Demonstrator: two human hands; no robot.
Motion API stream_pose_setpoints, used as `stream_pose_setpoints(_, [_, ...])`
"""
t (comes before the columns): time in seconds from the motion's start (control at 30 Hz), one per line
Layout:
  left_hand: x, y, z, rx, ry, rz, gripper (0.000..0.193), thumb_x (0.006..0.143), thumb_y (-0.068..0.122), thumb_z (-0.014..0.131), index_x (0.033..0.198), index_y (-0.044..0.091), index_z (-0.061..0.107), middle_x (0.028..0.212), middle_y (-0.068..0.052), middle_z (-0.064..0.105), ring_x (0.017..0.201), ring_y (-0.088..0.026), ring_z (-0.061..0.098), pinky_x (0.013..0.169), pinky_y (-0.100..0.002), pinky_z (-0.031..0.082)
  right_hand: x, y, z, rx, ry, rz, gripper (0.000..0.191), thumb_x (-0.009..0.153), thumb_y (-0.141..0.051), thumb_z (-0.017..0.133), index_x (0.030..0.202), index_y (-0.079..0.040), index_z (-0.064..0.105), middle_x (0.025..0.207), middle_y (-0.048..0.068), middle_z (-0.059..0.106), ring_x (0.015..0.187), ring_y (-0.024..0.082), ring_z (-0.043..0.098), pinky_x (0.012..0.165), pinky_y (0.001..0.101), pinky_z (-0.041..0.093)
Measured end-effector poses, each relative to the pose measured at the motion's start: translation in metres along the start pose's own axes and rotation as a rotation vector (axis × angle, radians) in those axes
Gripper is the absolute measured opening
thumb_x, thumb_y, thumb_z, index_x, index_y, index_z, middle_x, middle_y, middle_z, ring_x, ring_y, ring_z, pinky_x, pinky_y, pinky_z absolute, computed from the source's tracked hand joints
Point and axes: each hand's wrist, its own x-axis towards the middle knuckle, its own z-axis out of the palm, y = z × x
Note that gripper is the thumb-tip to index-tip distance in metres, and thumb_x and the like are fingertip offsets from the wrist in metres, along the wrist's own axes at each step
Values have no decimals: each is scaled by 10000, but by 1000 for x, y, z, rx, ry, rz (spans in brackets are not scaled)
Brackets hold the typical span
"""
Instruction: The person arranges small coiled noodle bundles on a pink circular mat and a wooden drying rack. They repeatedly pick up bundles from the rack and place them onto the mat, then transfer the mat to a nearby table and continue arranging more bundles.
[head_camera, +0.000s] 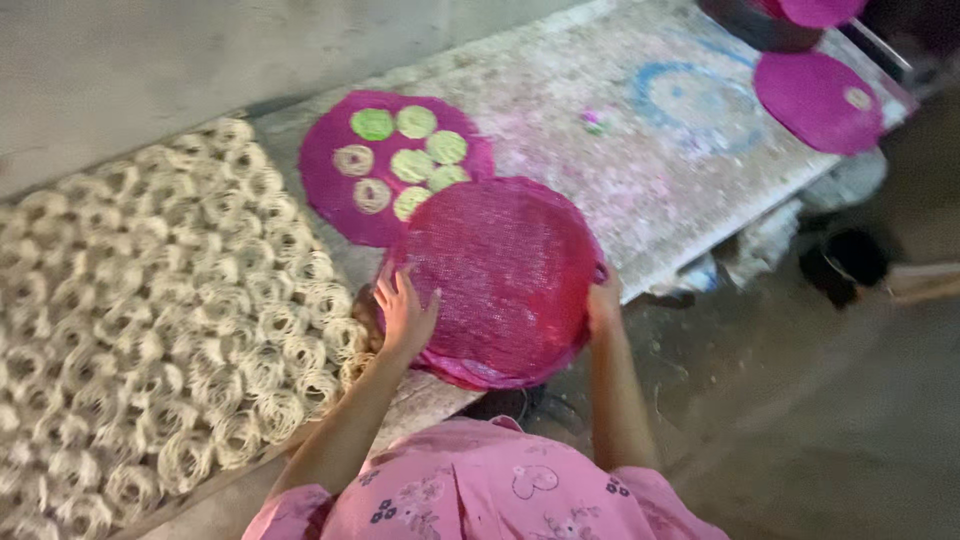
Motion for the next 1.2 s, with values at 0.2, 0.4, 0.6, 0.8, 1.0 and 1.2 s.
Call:
stream_pose_setpoints(0.2, [17, -28, 25, -106, -336, -433, 957, 856, 404, 787, 1543, 103, 191, 1531, -298, 178, 1440, -477, 187, 1156, -617, 286, 43, -23, -3, -99, -56, -427, 503, 873, -74, 685, 1352, -40, 537, 1140, 111, 701, 995, 223, 689, 843, 377, 571])
stream_pose_setpoints(0.4, [23, -28, 35, -12, -303, -607, 1080, 844, 480, 813, 1536, 26, 120, 1577, -238, 174, 1477, -453, 185, 1178, -649, 263, 46, -32, 3, -964, 62, -428, 633, 1131, -565, 486, 1317, 21, 635, 1252, 297, 668, 1192, 485, 624, 1045, 571, 497])
stream_pose_setpoints(0.6, [46, -31, 32, -346, -267, -660, 1328, 814, 418, 826, 1574, -10, -175, 1644, -291, -56, 1414, -426, 348, 1113, -466, 440, 0, -73, 23, -261, -308, 286, 954, 890, -806, 332, 1493, -72, 418, 1460, 120, 539, 1305, 317, 551, 1053, 504, 443])
stream_pose_setpoints(0.8, [64, -40, 21, -111, -489, -611, 1392, 765, 635, 781, 1590, -127, -41, 1262, -288, 654, 1105, -372, 703, 928, -436, 583, -27, -68, 50, -492, -237, 289, 756, 853, -369, 787, 1462, -14, 514, 1371, 159, 643, 1166, 324, 664, 941, 506, 549])
stream_pose_setpoints(1.0, [56, -50, -12, -587, -321, -406, 737, 711, 399, 769, 1267, -36, 559, 1030, -162, 708, 892, -280, 705, 745, -391, 602, -84, -94, 84, -408, -281, 442, 704, 866, -348, 745, 1497, -98, 559, 1306, 130, 685, 1041, 322, 680, 870, 508, 548])
stream_pose_setpoints(1.2, [29, -50, -70, -988, -534, -448, 829, 784, 305, 770, 1512, 51, 466, 1448, -250, 551, 1282, -397, 516, 1048, -501, 426, -174, -163, 225, -130, -342, 359, 641, 898, -290, 705, 1489, -86, 561, 1252, 139, 689, 989, 295, 694, 838, 467, 565])
